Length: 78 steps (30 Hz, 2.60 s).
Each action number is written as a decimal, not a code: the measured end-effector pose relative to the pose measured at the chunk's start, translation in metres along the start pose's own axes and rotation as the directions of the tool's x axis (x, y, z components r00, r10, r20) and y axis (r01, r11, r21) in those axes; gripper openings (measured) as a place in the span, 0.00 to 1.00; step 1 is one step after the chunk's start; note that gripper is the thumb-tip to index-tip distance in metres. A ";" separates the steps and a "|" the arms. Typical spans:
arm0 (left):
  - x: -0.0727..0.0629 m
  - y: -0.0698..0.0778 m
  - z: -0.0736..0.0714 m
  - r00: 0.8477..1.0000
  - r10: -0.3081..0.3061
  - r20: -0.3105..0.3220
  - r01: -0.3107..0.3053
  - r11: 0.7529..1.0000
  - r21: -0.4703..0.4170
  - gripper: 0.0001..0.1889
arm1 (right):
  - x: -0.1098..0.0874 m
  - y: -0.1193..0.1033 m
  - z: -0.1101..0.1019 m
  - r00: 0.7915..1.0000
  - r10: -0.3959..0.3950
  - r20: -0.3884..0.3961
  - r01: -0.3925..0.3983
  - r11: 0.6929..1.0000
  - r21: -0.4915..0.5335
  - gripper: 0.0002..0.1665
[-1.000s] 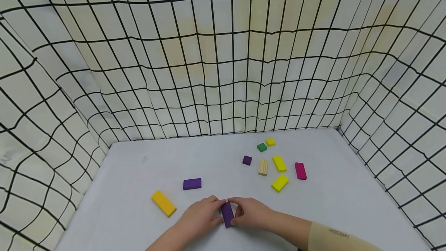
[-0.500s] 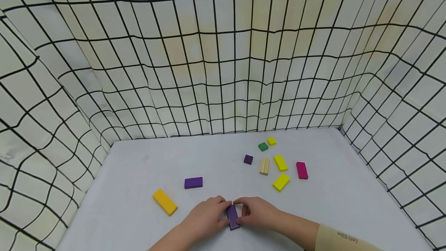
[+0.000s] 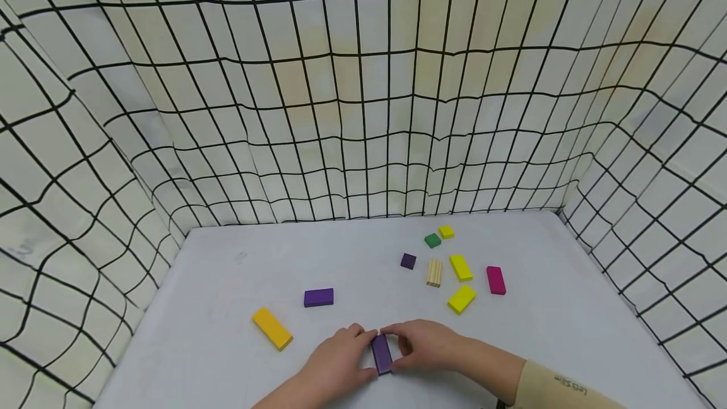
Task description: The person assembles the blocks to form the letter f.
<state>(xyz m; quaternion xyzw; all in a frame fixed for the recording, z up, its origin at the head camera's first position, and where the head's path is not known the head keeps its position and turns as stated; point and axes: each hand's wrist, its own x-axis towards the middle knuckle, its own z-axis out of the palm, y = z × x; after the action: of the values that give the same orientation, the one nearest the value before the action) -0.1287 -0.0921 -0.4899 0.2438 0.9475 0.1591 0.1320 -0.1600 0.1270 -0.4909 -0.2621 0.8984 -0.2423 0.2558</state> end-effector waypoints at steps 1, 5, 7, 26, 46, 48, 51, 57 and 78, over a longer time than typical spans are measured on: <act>0.000 0.000 0.000 1.000 -0.003 -0.001 0.003 1.000 -0.003 0.34 | 0.000 0.000 0.000 1.000 -0.006 -0.003 0.006 1.000 -0.018 0.34; 0.002 0.001 0.001 1.000 -0.008 0.001 0.008 1.000 0.007 0.36 | -0.001 0.001 -0.001 1.000 -0.021 -0.024 0.019 0.996 -0.088 0.34; 0.003 0.001 0.001 1.000 0.000 -0.005 0.000 1.000 0.019 0.37 | -0.001 0.002 0.000 0.999 -0.022 -0.036 0.018 0.993 -0.113 0.35; 0.015 0.000 0.005 1.000 -0.023 -0.019 0.022 1.000 -0.016 0.36 | -0.003 0.002 -0.004 0.994 0.029 -0.107 -0.045 0.987 -0.155 0.37; 0.015 0.000 0.009 0.998 -0.057 -0.034 0.053 0.991 -0.123 0.32 | 0.000 0.008 -0.002 0.994 0.034 -0.108 -0.049 0.989 -0.142 0.37; 0.015 0.000 0.009 0.998 -0.054 -0.035 0.049 0.992 -0.119 0.32 | -0.001 0.008 -0.003 0.993 0.033 -0.110 -0.047 0.990 -0.129 0.37; 0.014 0.001 0.007 0.998 -0.045 -0.033 0.041 0.993 -0.112 0.32 | -0.002 0.009 -0.005 0.993 0.032 -0.116 -0.045 0.992 -0.116 0.37; 0.013 0.002 0.005 0.999 -0.036 -0.033 0.032 0.994 -0.102 0.32 | -0.002 0.014 -0.013 0.990 0.031 -0.135 -0.044 0.995 -0.094 0.35; 0.013 0.006 0.006 0.997 -0.071 -0.020 0.068 0.992 -0.105 0.30 | -0.035 0.061 -0.042 0.915 0.203 -0.350 -0.186 0.979 0.081 0.32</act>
<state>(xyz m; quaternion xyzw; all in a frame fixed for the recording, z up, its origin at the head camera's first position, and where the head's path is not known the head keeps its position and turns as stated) -0.1358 -0.0793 -0.4958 0.2016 0.9473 0.2065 0.1390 -0.1804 0.2063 -0.4824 -0.1172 0.9456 -0.2797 0.1177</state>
